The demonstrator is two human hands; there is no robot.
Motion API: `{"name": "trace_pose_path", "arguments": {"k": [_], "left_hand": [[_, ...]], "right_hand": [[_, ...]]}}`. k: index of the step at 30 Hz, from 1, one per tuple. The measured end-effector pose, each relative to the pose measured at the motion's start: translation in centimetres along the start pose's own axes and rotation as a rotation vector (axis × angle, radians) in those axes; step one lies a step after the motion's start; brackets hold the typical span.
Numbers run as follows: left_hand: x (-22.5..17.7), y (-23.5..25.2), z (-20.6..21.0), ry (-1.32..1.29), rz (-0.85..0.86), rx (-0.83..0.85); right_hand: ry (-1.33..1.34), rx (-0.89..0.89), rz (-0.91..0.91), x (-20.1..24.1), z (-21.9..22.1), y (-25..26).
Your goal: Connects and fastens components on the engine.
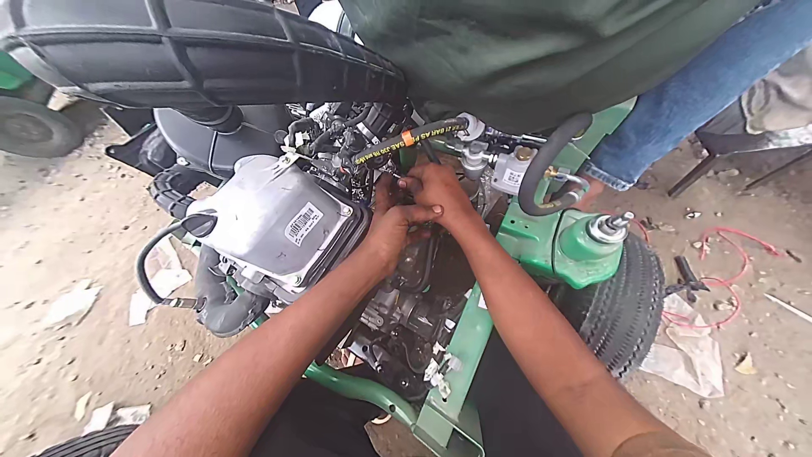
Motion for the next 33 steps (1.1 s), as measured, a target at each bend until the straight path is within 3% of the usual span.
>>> {"name": "trace_pose_path", "arguments": {"k": [10,19,29,33], "left_hand": [[0.3,-0.7,0.0,-0.040,0.071,-0.040],[0.7,-0.2,0.3,-0.118,0.119,-0.105],[0.9,0.1,0.7,0.142,0.072,-0.099],[1.9,1.0,0.7,0.381,0.217,-0.087]], "right_hand": [[0.034,0.024,-0.045,0.0,-0.3,0.0],[0.125,-0.075,-0.032,0.2,-1.0,-0.3],[0.077,-0.087,-0.035,0.4,-1.1,-0.4],[0.086,-0.097,-0.029,0.5,-1.2,-0.4]]}}
Point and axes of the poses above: each hand's wrist, its own y-axis towards the middle knuckle, its own z-axis out of the palm, x = y × z, the point moved 4 cm from there along y, towards the middle knuckle, and after that the axes turned 15 degrees about -x, right-handed, at the moved point
